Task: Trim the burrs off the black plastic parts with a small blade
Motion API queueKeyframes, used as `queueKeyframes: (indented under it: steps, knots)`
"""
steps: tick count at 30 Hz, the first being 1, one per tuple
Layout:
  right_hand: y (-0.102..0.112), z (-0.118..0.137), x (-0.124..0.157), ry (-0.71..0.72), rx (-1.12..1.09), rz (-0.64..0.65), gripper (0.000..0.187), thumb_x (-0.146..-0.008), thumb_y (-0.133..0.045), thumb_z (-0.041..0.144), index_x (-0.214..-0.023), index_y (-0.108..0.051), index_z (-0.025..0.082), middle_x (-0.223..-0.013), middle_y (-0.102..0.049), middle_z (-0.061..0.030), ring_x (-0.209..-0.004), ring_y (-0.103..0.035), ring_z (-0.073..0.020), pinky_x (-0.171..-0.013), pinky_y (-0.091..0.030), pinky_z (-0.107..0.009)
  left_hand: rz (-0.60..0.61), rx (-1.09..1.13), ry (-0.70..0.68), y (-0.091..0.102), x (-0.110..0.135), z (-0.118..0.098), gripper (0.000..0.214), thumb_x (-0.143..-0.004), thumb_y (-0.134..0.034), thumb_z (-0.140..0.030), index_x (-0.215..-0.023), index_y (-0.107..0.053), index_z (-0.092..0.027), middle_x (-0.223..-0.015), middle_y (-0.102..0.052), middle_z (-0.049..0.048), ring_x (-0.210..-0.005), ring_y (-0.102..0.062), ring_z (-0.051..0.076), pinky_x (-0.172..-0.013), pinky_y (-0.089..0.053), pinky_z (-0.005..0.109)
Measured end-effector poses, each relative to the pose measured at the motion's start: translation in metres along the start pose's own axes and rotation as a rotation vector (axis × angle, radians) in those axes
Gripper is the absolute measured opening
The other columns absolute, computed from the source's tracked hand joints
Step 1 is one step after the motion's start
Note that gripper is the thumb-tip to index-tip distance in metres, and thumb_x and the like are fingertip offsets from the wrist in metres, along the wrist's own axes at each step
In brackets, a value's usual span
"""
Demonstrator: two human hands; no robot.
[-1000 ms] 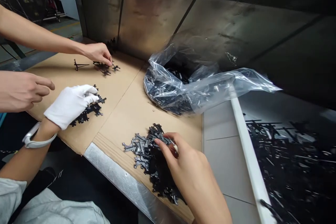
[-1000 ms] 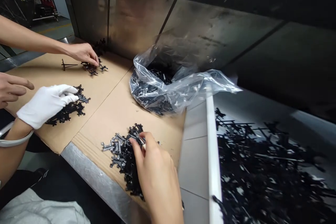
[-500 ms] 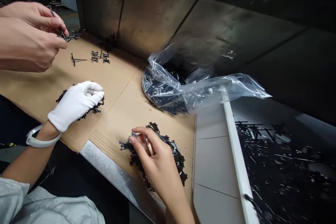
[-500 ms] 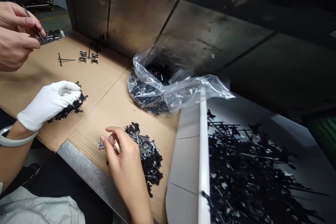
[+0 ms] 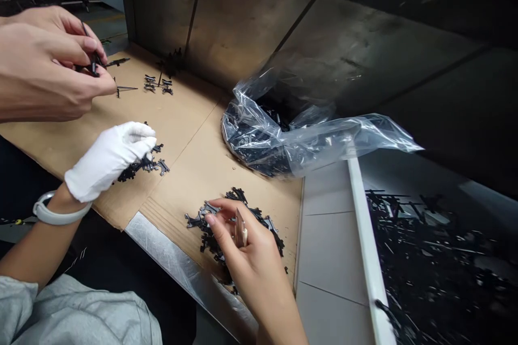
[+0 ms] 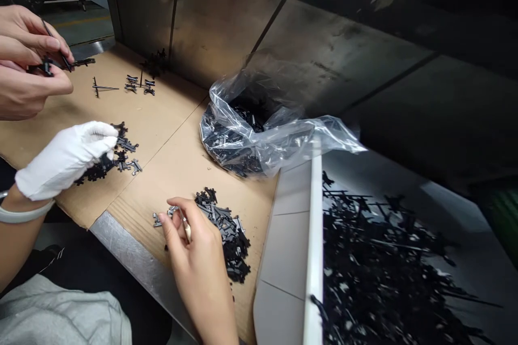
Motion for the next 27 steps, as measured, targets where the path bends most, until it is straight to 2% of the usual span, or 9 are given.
queueKeyframes:
  steps: [2,5,7,9,13,16,18,20,27]
  knots:
    - [-0.007,0.003,0.002,-0.019,-0.152,0.025,0.021,-0.09,-0.067,0.035,-0.106,-0.068,0.022,-0.076,-0.061,0.0016,-0.058,-0.053,-0.0113,-0.053,-0.044,-0.023,0.083,0.221,0.071,-0.022,0.016,-0.007,0.029,-0.066,-0.077,-0.037,-0.084,-0.064,-0.018,-0.067,-0.061,-0.0028,-0.06,-0.054,0.01,-0.056,-0.042,0.019]
    - [-0.016,0.006,0.003,-0.032,-0.395,0.029,0.039,-0.083,-0.075,0.031,-0.119,-0.063,0.026,-0.082,-0.061,0.0031,-0.051,-0.044,-0.0065,-0.049,-0.041,-0.021,0.162,0.527,0.208,-0.059,0.042,-0.007,0.032,-0.065,-0.083,-0.034,-0.084,-0.063,-0.018,-0.068,-0.059,-0.0048,-0.061,-0.055,0.007,-0.056,-0.043,0.014]
    - [-0.015,0.006,0.004,-0.014,-0.45,-0.042,0.037,-0.08,-0.078,0.026,-0.114,-0.064,0.026,-0.082,-0.062,0.0032,-0.049,-0.042,-0.0046,-0.048,-0.04,-0.02,0.22,0.647,0.304,-0.079,0.056,-0.003,0.033,-0.066,-0.084,-0.036,-0.082,-0.061,-0.019,-0.069,-0.057,-0.0056,-0.059,-0.053,0.006,-0.053,-0.043,0.012]
    - [-0.011,0.004,0.005,0.011,-0.457,-0.081,0.022,-0.082,-0.076,0.023,-0.103,-0.067,0.024,-0.072,-0.059,0.005,-0.047,-0.041,-0.0044,-0.046,-0.036,-0.019,0.274,0.69,0.343,-0.088,0.066,-0.001,0.032,-0.069,-0.082,-0.039,-0.08,-0.058,-0.019,-0.069,-0.053,-0.0061,-0.058,-0.049,0.005,-0.053,-0.043,0.012]
    - [-0.001,-0.002,0.007,0.021,-0.562,-0.102,0.008,-0.088,-0.072,0.027,-0.094,-0.069,0.022,-0.06,-0.054,0.0072,-0.042,-0.032,-0.0037,-0.04,-0.024,-0.017,0.46,0.5,0.299,-0.08,0.073,-0.001,0.03,-0.081,-0.074,-0.045,-0.081,-0.059,-0.019,-0.071,-0.054,-0.0053,-0.058,-0.048,0.004,-0.054,-0.042,0.011]
    - [0.001,-0.004,0.007,-0.003,-0.615,-0.107,0.009,-0.09,-0.072,0.03,-0.089,-0.068,0.021,-0.054,-0.047,0.0092,-0.042,-0.027,-0.0039,-0.039,-0.02,-0.018,0.772,0.375,0.323,-0.071,0.076,-0.003,0.026,-0.087,-0.067,-0.043,-0.083,-0.058,-0.019,-0.062,-0.057,-0.0053,-0.049,-0.043,0.005,-0.047,-0.036,0.014]
    - [-0.001,-0.002,0.007,-0.021,-0.607,-0.083,0.011,-0.09,-0.071,0.03,-0.086,-0.067,0.02,-0.053,-0.045,0.0092,-0.043,-0.029,-0.0047,-0.038,-0.021,-0.018,0.924,0.34,0.32,-0.067,0.078,-0.001,0.024,-0.088,-0.065,-0.038,-0.077,-0.057,-0.018,-0.058,-0.055,-0.0054,-0.047,-0.041,0.005,-0.045,-0.032,0.015]
    - [-0.003,0.001,0.006,-0.028,-0.592,-0.073,0.012,-0.089,-0.071,0.029,-0.084,-0.065,0.019,-0.055,-0.046,0.0085,-0.044,-0.031,-0.0052,-0.038,-0.023,-0.018,0.949,0.293,0.3,-0.066,0.078,0.002,0.025,-0.088,-0.065,-0.035,-0.072,-0.055,-0.018,-0.058,-0.055,-0.0056,-0.049,-0.043,0.005,-0.046,-0.033,0.015]
    - [-0.006,0.004,0.005,-0.022,-0.599,-0.047,0.008,-0.088,-0.069,0.025,-0.085,-0.063,0.02,-0.057,-0.046,0.009,-0.044,-0.033,-0.0053,-0.04,-0.027,-0.019,0.877,0.211,0.168,-0.071,0.079,0.007,0.02,-0.09,-0.055,-0.03,-0.074,-0.056,-0.018,-0.062,-0.054,-0.0063,-0.053,-0.042,0.005,-0.05,-0.038,0.014]
Point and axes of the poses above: each hand's wrist, its own x-axis away from the middle knuckle, its own y-axis out of the back of the hand, z = x × y, the point moved 2 cm from there along -x, towards the middle knuckle
